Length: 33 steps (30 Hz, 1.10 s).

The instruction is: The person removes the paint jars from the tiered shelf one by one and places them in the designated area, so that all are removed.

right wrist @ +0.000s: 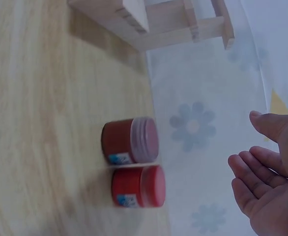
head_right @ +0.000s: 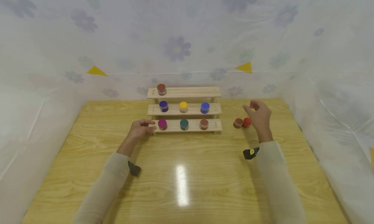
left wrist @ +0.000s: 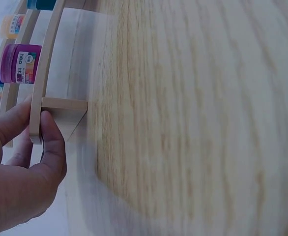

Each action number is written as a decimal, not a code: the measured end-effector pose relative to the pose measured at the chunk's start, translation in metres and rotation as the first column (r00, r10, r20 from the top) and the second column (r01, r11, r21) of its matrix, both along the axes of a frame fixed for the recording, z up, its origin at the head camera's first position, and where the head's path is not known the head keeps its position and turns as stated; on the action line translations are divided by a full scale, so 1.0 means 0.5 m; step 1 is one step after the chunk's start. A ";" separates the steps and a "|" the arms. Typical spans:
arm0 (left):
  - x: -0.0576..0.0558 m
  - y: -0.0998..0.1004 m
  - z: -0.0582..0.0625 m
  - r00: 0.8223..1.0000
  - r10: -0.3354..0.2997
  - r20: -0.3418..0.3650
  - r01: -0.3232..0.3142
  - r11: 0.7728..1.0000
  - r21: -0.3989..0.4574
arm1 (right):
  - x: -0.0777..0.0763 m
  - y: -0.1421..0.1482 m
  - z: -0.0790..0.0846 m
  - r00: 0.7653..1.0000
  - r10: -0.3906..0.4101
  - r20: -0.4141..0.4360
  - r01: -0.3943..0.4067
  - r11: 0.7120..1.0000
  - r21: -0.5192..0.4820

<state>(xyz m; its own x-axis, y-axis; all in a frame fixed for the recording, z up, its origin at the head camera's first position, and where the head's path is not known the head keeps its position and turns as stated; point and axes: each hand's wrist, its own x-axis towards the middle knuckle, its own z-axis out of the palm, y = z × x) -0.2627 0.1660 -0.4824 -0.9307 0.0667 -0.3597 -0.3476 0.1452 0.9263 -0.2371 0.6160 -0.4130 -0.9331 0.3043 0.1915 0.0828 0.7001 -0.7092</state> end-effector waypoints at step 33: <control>-0.002 -0.001 0.000 1.000 0.006 0.009 -0.006 1.000 -0.004 | -0.131 -0.204 0.090 0.972 0.100 -0.211 -0.125 0.986 -0.108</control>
<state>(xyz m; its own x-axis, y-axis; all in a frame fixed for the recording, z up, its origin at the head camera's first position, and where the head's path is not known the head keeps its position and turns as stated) -0.2637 0.1656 -0.4824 -0.9278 0.0593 -0.3682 -0.3568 0.1467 0.9226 -0.3026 0.5141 -0.3680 -0.9075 0.2315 0.3504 -0.1474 0.6056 -0.7820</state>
